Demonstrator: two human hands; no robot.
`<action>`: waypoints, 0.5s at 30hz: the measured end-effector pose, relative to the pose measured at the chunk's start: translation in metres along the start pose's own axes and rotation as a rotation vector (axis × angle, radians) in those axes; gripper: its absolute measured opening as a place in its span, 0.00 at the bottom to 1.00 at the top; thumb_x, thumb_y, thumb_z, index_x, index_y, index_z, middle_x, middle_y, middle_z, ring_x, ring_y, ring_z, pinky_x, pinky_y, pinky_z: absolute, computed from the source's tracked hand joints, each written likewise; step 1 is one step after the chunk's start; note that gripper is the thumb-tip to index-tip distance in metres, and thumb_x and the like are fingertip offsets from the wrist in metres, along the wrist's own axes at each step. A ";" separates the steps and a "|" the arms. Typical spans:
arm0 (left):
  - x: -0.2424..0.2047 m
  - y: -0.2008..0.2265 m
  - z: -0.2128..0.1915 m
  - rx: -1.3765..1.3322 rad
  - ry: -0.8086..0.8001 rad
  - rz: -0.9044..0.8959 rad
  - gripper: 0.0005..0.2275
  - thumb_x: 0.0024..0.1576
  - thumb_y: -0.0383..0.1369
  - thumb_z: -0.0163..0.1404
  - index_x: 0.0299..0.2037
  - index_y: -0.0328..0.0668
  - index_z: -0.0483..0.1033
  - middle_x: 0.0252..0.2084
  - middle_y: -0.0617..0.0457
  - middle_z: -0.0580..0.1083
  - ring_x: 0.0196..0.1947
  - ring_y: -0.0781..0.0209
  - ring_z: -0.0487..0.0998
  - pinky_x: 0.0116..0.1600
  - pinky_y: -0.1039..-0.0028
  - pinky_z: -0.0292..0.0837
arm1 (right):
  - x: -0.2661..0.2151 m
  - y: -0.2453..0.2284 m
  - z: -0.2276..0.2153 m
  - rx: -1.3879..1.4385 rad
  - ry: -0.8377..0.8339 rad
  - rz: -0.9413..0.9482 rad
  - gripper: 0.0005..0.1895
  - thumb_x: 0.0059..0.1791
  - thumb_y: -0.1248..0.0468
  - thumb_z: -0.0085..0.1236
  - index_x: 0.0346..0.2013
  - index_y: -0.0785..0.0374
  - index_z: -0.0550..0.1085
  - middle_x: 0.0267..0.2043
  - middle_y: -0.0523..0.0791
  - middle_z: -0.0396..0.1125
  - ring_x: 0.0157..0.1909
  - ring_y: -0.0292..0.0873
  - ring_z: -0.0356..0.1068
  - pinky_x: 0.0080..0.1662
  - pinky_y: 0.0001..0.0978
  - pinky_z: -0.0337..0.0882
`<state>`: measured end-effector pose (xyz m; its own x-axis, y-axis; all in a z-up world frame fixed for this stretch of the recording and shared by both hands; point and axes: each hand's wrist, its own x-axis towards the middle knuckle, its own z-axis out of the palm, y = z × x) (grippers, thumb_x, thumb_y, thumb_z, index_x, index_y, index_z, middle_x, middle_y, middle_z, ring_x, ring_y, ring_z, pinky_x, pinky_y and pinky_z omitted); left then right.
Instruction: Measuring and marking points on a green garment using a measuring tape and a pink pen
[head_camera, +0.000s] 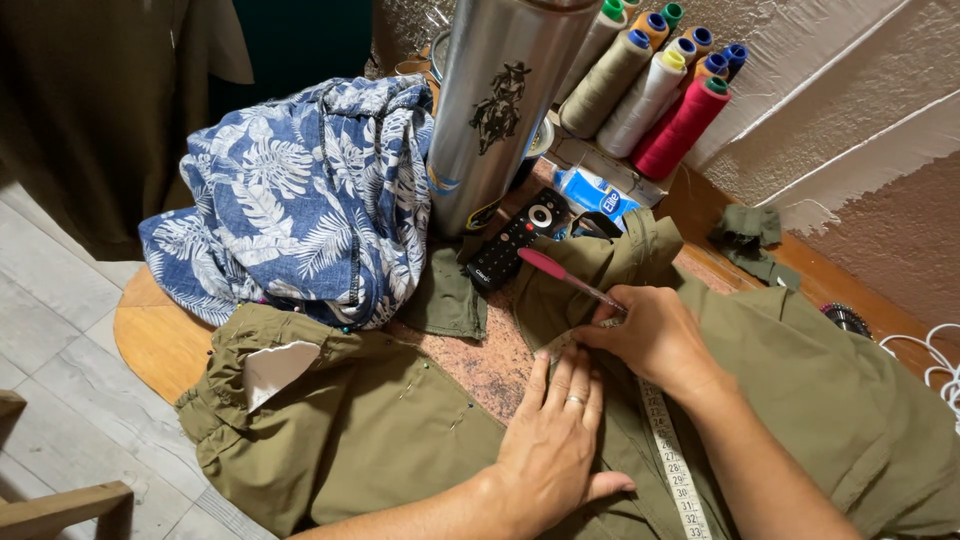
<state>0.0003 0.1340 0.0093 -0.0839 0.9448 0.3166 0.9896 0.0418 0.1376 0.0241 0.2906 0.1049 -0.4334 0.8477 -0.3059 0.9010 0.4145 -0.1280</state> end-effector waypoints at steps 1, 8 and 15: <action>0.000 0.000 0.000 0.000 0.000 0.000 0.54 0.45 0.74 0.37 0.66 0.26 0.58 0.69 0.30 0.58 0.73 0.36 0.51 0.76 0.44 0.34 | -0.001 -0.002 -0.001 0.000 0.000 0.000 0.15 0.38 0.44 0.70 0.24 0.47 0.77 0.20 0.42 0.70 0.25 0.40 0.66 0.33 0.35 0.63; 0.001 0.000 -0.002 -0.013 -0.005 0.018 0.55 0.43 0.74 0.38 0.67 0.27 0.57 0.68 0.32 0.60 0.72 0.39 0.53 0.75 0.42 0.35 | -0.011 -0.011 -0.009 -0.034 -0.025 0.001 0.15 0.40 0.44 0.67 0.25 0.48 0.75 0.24 0.41 0.73 0.32 0.43 0.71 0.39 0.38 0.64; 0.001 0.000 0.001 -0.093 -0.036 0.053 0.50 0.45 0.71 0.39 0.67 0.32 0.59 0.68 0.36 0.61 0.72 0.43 0.54 0.73 0.37 0.34 | -0.009 -0.011 -0.008 -0.068 -0.028 0.008 0.14 0.40 0.44 0.65 0.26 0.47 0.75 0.27 0.42 0.74 0.36 0.46 0.72 0.41 0.41 0.65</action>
<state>0.0003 0.1350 0.0088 -0.0262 0.9562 0.2915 0.9773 -0.0368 0.2088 0.0175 0.2808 0.1167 -0.4245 0.8420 -0.3331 0.9008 0.4300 -0.0609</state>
